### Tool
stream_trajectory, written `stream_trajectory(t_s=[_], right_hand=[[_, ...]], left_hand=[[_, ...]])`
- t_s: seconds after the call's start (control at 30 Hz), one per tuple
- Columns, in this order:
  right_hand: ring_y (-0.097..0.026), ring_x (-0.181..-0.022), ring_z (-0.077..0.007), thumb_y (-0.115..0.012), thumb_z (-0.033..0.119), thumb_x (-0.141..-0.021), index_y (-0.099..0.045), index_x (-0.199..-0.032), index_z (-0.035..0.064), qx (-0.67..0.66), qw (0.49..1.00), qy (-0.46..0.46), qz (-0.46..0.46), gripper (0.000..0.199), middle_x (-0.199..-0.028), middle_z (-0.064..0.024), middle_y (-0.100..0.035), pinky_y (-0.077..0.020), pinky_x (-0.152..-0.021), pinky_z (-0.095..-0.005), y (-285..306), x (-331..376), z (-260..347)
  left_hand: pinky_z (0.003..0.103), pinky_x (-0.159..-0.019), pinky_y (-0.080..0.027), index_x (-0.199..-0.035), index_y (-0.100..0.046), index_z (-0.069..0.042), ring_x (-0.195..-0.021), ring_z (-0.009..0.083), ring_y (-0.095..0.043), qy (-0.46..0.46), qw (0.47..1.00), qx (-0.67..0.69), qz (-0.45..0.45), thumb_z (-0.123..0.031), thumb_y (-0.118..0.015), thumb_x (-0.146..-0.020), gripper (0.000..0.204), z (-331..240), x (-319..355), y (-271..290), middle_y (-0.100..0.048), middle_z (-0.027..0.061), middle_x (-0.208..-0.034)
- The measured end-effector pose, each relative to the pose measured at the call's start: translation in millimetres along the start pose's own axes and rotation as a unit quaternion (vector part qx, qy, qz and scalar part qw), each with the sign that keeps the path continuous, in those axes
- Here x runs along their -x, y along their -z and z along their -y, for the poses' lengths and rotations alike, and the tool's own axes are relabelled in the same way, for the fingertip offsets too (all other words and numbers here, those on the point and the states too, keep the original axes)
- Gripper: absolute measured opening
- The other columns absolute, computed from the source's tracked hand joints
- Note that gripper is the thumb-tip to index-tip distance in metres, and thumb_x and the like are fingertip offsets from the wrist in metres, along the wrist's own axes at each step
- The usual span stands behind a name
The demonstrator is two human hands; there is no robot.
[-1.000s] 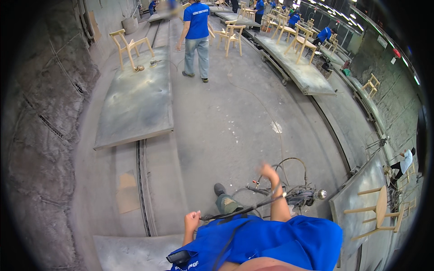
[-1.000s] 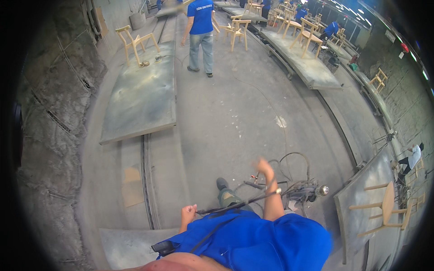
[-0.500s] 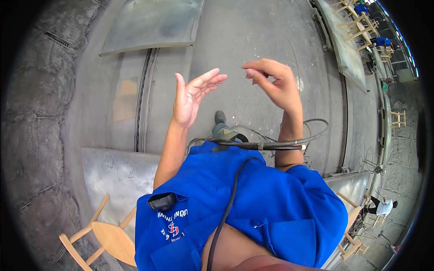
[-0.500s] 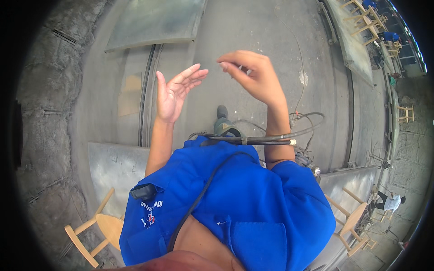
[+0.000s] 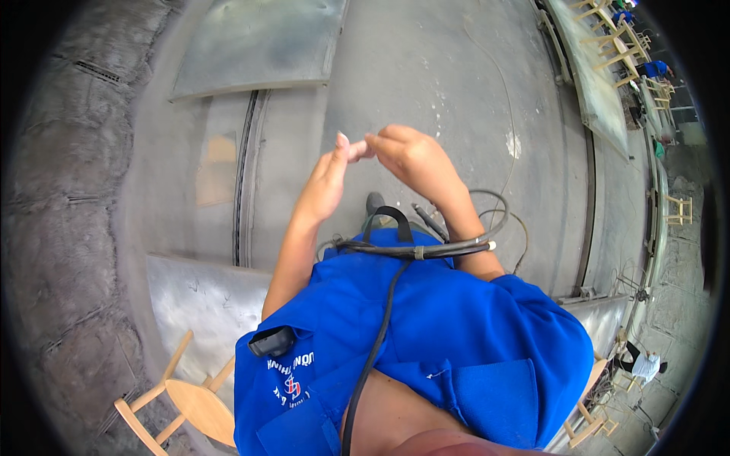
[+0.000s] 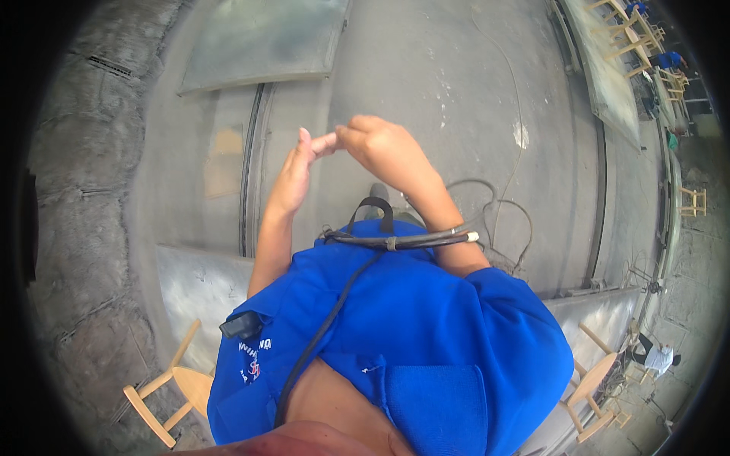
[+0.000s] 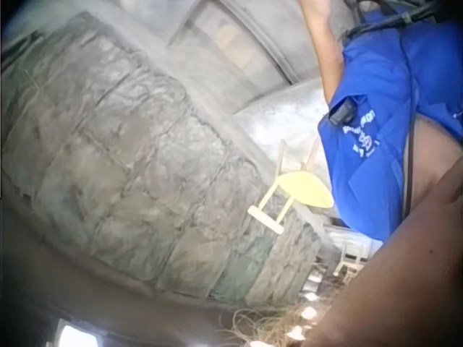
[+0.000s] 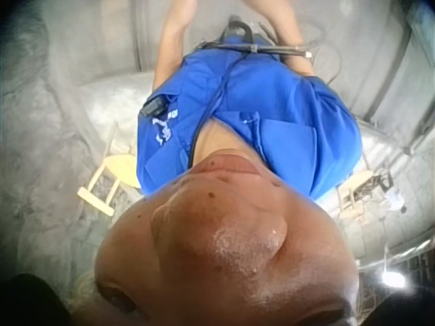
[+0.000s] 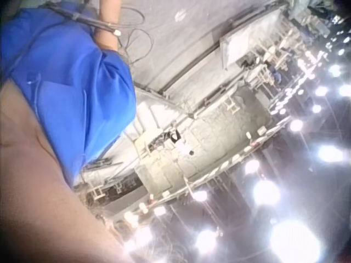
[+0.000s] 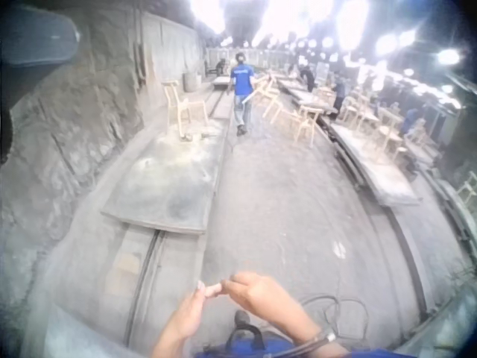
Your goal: The person uses a spray gun to apply finish to wooden chairs in a factory. They rotate each chair to coat all sides, then place it on a metal platform. Other workers in blue shirts are visible in the background.
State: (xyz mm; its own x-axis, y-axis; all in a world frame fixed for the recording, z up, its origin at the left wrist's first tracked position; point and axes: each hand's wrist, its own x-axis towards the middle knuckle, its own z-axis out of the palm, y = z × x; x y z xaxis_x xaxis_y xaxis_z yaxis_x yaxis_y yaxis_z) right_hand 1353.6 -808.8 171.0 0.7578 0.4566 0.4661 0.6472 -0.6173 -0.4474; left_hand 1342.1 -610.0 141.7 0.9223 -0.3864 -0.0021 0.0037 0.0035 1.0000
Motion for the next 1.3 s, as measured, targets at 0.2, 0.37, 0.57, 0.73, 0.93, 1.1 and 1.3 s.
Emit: stream_trajectory(t_s=[0.2, 0.37, 0.57, 0.73, 0.93, 1.1, 1.3], right_hand=[[-0.066, -0.076, -0.0281, -0.066, 0.012, -0.081, -0.066, -0.085, 0.0076, 0.077, 0.987, 0.077, 0.114, 0.006, -0.078, -0.0086, -0.060, -0.0547, -0.064, -0.0413, -16.6, -8.2, -35.5], [-0.066, -0.075, -0.0289, -0.069, 0.013, -0.082, -0.064, -0.082, 0.0058, 0.047, 0.980, 0.079, 0.175, 0.009, -0.079, -0.0087, -0.060, -0.0536, -0.063, -0.0420, -11.0, 1.7, -74.3], [-0.066, -0.073, -0.0308, -0.070, 0.019, -0.084, -0.065, -0.083, 0.0066, -0.015, 0.992, 0.004, 0.126, 0.013, -0.077, -0.0111, -0.060, -0.0519, -0.061, -0.0431, 17.9, -3.0, -123.1], [-0.066, -0.075, -0.0379, -0.064, 0.017, -0.089, -0.062, -0.093, 0.0052, -0.079, 0.985, -0.130, 0.084, 0.012, -0.081, -0.0157, -0.065, -0.0515, -0.065, -0.0477, 22.6, -5.7, -141.6], [-0.068, -0.080, -0.0396, -0.060, 0.018, -0.094, -0.062, -0.096, 0.0041, -0.105, 0.967, -0.202, 0.117, 0.014, -0.088, -0.0183, -0.070, -0.0528, -0.067, -0.0474, 27.1, -20.8, -174.6], [-0.068, -0.077, -0.0373, -0.065, 0.018, -0.092, -0.068, -0.095, 0.0043, -0.113, 0.969, -0.196, 0.097, 0.015, -0.087, -0.0161, -0.070, -0.0532, -0.067, -0.0454, 36.1, -48.0, -211.7], [-0.068, -0.077, -0.0373, -0.065, 0.015, -0.089, -0.069, -0.096, 0.0043, -0.093, 0.966, -0.232, 0.057, 0.013, -0.086, -0.0163, -0.070, -0.0529, -0.067, -0.0447, 53.9, -91.9, -265.5]], left_hand=[[0.041, -0.107, -0.043, -0.116, -0.068, 0.010, -0.115, 0.0326, -0.064, 0.067, 0.997, -0.037, 0.028, -0.063, -0.020, -0.107, 0.088, 27.6, -28.5, 5.5, -0.071, 0.0243, -0.114], [0.042, -0.106, -0.045, -0.115, -0.067, 0.013, -0.113, 0.0340, -0.065, 0.127, 0.991, 0.004, 0.033, -0.064, -0.018, -0.107, 0.092, 41.8, -45.9, -19.0, -0.071, 0.0255, -0.112], [0.042, -0.108, -0.044, -0.121, -0.066, 0.012, -0.114, 0.0327, -0.065, 0.137, 0.988, 0.042, 0.054, -0.060, -0.022, -0.109, 0.086, 39.3, -95.3, -41.6, -0.071, 0.0230, -0.114], [0.036, -0.101, -0.048, -0.117, -0.069, 0.008, -0.106, 0.0226, -0.067, 0.119, 0.987, 0.096, 0.038, -0.045, -0.041, -0.110, 0.060, 53.2, -128.6, -45.4, -0.073, 0.0154, -0.107], [0.026, -0.077, -0.051, -0.103, -0.074, 0.001, -0.085, 0.0090, -0.064, 0.137, 0.990, 0.035, -0.004, -0.027, -0.064, -0.102, 0.029, 82.3, -171.7, -40.9, -0.074, 0.0044, -0.090], [0.027, -0.078, -0.051, -0.098, -0.074, 0.001, -0.084, 0.0101, -0.065, 0.156, 0.987, 0.041, -0.001, -0.022, -0.068, -0.098, 0.023, 92.3, -217.2, -35.6, -0.073, 0.0047, -0.088], [0.027, -0.082, -0.051, -0.098, -0.073, 0.002, -0.085, 0.0120, -0.066, 0.148, 0.987, 0.042, 0.036, -0.015, -0.064, -0.098, 0.020, 85.2, -306.7, -25.5, -0.073, 0.0054, -0.087]])
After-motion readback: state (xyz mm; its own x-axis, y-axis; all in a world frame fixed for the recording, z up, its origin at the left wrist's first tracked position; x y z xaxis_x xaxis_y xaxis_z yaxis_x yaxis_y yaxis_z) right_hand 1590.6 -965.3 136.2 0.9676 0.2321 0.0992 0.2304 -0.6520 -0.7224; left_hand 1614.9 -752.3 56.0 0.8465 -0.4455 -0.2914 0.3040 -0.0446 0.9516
